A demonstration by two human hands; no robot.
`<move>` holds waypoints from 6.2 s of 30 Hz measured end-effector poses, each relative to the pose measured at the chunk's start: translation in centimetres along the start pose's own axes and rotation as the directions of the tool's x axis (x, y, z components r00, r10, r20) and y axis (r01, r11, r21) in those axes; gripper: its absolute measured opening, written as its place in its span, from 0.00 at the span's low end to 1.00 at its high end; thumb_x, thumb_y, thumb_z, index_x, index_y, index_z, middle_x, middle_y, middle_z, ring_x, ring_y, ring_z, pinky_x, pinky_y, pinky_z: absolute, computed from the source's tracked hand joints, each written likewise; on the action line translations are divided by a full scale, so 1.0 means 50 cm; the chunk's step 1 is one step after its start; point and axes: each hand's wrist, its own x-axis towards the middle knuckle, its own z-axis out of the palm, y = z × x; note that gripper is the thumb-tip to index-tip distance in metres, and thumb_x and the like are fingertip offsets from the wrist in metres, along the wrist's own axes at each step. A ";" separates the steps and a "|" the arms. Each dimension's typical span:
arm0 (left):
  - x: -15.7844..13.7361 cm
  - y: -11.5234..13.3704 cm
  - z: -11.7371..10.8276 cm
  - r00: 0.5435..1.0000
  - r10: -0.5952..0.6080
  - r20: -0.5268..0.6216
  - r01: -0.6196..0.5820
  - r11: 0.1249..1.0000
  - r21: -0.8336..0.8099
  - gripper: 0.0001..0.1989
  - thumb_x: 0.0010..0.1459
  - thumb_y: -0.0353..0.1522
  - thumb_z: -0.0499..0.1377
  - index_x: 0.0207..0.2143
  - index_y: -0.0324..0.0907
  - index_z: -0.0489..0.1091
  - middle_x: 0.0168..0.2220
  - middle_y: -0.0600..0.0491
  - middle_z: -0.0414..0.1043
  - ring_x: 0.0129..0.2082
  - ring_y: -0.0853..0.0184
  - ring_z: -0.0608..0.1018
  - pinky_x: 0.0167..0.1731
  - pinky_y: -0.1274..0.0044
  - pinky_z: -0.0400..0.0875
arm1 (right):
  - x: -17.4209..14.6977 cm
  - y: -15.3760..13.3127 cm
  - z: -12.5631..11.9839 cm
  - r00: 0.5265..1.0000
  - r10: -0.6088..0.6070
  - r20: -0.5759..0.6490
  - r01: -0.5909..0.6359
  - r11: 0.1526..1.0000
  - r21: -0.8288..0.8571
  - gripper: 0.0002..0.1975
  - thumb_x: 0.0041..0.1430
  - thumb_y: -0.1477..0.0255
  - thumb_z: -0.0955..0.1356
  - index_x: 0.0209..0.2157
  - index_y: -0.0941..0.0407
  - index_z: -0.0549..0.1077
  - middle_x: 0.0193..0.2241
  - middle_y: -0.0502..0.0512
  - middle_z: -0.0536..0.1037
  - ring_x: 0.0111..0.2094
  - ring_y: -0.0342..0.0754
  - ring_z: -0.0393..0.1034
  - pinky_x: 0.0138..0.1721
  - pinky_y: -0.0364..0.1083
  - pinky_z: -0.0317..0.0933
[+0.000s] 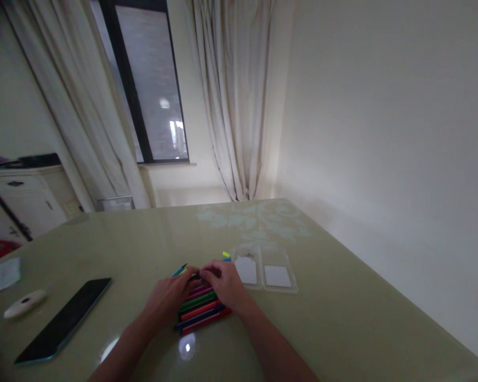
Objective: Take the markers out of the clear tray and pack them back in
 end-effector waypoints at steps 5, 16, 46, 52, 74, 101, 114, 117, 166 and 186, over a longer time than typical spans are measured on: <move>0.006 0.002 0.010 1.000 -0.028 0.013 0.028 1.000 0.007 0.13 0.72 0.37 0.51 0.54 0.48 0.68 0.44 0.49 0.82 0.44 0.57 0.84 0.35 0.73 0.70 | 0.000 -0.003 -0.006 1.000 0.027 -0.006 -0.027 1.000 -0.008 0.08 0.57 0.67 0.72 0.32 0.56 0.82 0.25 0.51 0.80 0.28 0.47 0.73 0.32 0.44 0.64; 0.005 0.009 0.013 1.000 0.017 -0.012 -0.016 0.999 0.043 0.11 0.72 0.37 0.49 0.49 0.47 0.69 0.44 0.50 0.82 0.43 0.56 0.84 0.32 0.73 0.69 | 0.000 -0.008 -0.014 0.997 0.057 -0.043 -0.059 0.997 -0.050 0.11 0.55 0.65 0.72 0.25 0.57 0.80 0.19 0.49 0.74 0.24 0.44 0.64 0.27 0.43 0.58; 0.007 0.006 0.045 0.954 0.196 -0.227 -0.206 0.978 -0.023 0.10 0.69 0.32 0.56 0.48 0.46 0.76 0.44 0.49 0.77 0.46 0.59 0.77 0.49 0.67 0.68 | 0.007 0.060 -0.025 0.985 -0.066 -0.161 -0.112 0.468 -0.876 0.14 0.71 0.70 0.62 0.50 0.52 0.77 0.51 0.58 0.80 0.56 0.56 0.66 0.58 0.56 0.47; 0.007 0.005 0.046 0.952 0.206 -0.227 -0.231 0.969 -0.088 0.12 0.70 0.35 0.54 0.45 0.46 0.78 0.41 0.50 0.77 0.44 0.61 0.77 0.47 0.69 0.68 | 0.006 0.054 -0.016 0.990 -0.084 -0.111 -0.065 0.427 -0.902 0.12 0.71 0.71 0.62 0.43 0.52 0.77 0.47 0.57 0.81 0.54 0.55 0.67 0.58 0.56 0.46; 0.016 -0.122 0.050 0.925 -0.316 -0.212 0.298 0.948 -0.111 0.16 0.70 0.33 0.49 0.45 0.45 0.77 0.47 0.47 0.78 0.49 0.59 0.77 0.49 0.70 0.67 | 0.016 0.065 -0.018 0.987 -0.020 -0.160 -0.122 0.555 -0.823 0.14 0.66 0.77 0.64 0.44 0.51 0.79 0.45 0.57 0.81 0.52 0.54 0.70 0.58 0.56 0.47; 0.022 -0.051 0.038 0.921 -0.030 -0.388 -0.181 0.851 -0.494 0.13 0.67 0.38 0.51 0.42 0.46 0.74 0.43 0.49 0.78 0.47 0.59 0.78 0.50 0.67 0.70 | 0.011 0.018 -0.021 0.972 -0.129 -0.196 0.117 0.990 -0.074 0.12 0.63 0.63 0.70 0.43 0.54 0.81 0.40 0.57 0.81 0.42 0.52 0.76 0.47 0.49 0.70; 0.022 -0.044 0.042 0.912 -0.031 -0.408 -0.236 0.776 -0.585 0.12 0.66 0.39 0.53 0.41 0.47 0.76 0.41 0.51 0.79 0.44 0.60 0.79 0.47 0.69 0.72 | 0.012 0.026 -0.022 0.990 -0.029 -0.140 0.032 0.999 0.018 0.15 0.60 0.60 0.72 0.43 0.54 0.82 0.38 0.57 0.83 0.40 0.54 0.78 0.42 0.52 0.72; 0.020 -0.035 0.043 0.932 -0.030 -0.361 -0.221 0.741 -0.634 0.13 0.65 0.39 0.54 0.41 0.45 0.76 0.39 0.51 0.80 0.40 0.61 0.79 0.43 0.71 0.72 | 0.012 0.023 -0.026 0.991 0.034 -0.131 -0.022 0.996 0.088 0.16 0.57 0.58 0.74 0.39 0.56 0.81 0.33 0.56 0.83 0.36 0.54 0.78 0.40 0.51 0.72; -0.010 0.009 0.017 0.975 0.177 -0.131 -0.193 0.974 -0.121 0.15 0.73 0.39 0.46 0.47 0.50 0.72 0.40 0.51 0.82 0.38 0.60 0.83 0.33 0.76 0.67 | 0.002 0.029 -0.008 0.995 0.082 -0.049 -0.083 0.996 -0.029 0.20 0.52 0.54 0.75 0.24 0.56 0.74 0.19 0.49 0.75 0.23 0.46 0.69 0.25 0.43 0.59; -0.010 0.004 0.043 0.976 0.130 -0.173 -0.150 0.983 -0.109 0.13 0.64 0.42 0.56 0.46 0.48 0.74 0.43 0.49 0.80 0.43 0.57 0.81 0.41 0.72 0.68 | -0.007 0.004 0.013 1.000 -0.009 0.029 0.011 0.996 -0.088 0.19 0.56 0.53 0.73 0.29 0.56 0.77 0.25 0.50 0.77 0.28 0.46 0.70 0.29 0.43 0.60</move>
